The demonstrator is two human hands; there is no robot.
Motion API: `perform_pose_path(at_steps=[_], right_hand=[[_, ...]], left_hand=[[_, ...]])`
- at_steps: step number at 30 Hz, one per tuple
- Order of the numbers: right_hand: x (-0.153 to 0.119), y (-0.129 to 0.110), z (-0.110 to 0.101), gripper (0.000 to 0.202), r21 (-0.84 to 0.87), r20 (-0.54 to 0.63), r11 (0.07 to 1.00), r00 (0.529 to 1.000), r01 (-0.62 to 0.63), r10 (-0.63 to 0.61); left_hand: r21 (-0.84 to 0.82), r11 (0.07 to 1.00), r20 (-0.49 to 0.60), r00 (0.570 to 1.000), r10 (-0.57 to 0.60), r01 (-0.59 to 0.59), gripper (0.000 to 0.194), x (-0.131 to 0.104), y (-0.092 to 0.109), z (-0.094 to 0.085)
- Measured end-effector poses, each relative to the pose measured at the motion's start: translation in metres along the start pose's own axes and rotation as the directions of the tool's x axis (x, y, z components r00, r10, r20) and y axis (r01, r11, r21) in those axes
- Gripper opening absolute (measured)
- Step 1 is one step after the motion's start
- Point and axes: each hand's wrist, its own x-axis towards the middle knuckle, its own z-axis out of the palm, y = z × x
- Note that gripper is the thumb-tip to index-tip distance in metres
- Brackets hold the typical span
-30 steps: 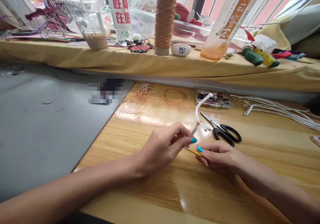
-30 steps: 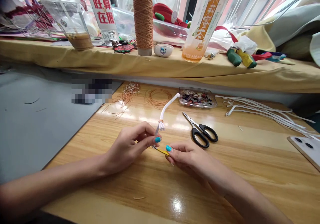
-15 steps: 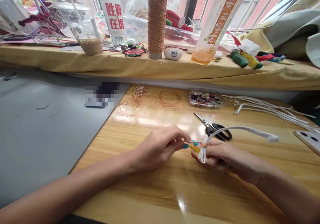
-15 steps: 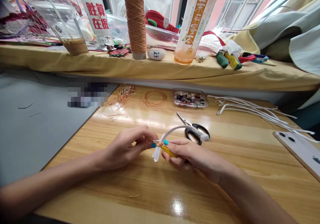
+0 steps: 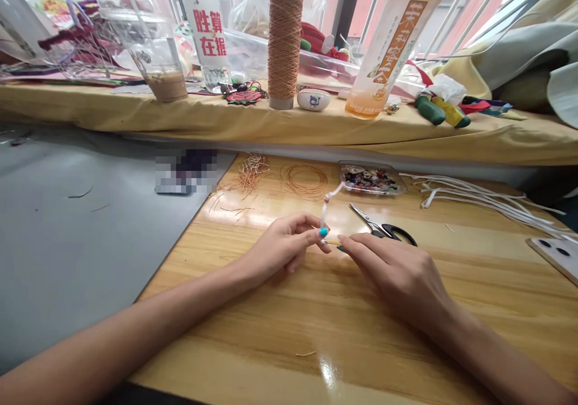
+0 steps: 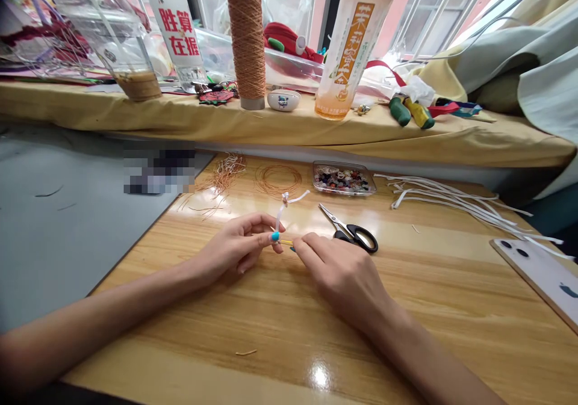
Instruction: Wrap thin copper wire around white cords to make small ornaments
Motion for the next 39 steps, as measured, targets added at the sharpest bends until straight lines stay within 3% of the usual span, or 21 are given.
perform_pose_path(at_steps=[4,11,17,25,39], right_hand=[[0.0003,0.0026,-0.0039,0.024,-0.060,-0.016,0.997,0.998,0.055,-0.056],[0.0021,0.0011,-0.0003,0.024,0.035,0.003,0.998,0.999,0.050,-0.050],[0.0016,0.0027,0.0016,0.015,0.138,0.098,0.990,0.994,0.025,-0.039],[0.0042,0.0039,-0.0008,0.025,0.147,0.121,0.987,0.990,0.061,-0.079],[0.0033,0.0029,0.0028,0.021,0.119,0.087,0.991,0.995,-0.053,0.043]], left_hand=[[-0.029,0.999,-0.005,1.000,-0.023,0.023,0.024,0.0017,-0.0002,-0.0007],[-0.001,1.000,-0.035,0.999,-0.019,0.019,0.022,0.0013,-0.0035,-0.0006],[0.004,1.000,-0.054,0.998,-0.011,0.011,0.020,0.0012,-0.0046,0.0002],[0.034,0.999,-0.043,0.999,-0.010,0.011,0.018,0.0001,-0.0005,0.0015],[0.107,0.994,-0.021,1.000,0.001,0.001,0.020,-0.0002,0.0010,-0.0003]])
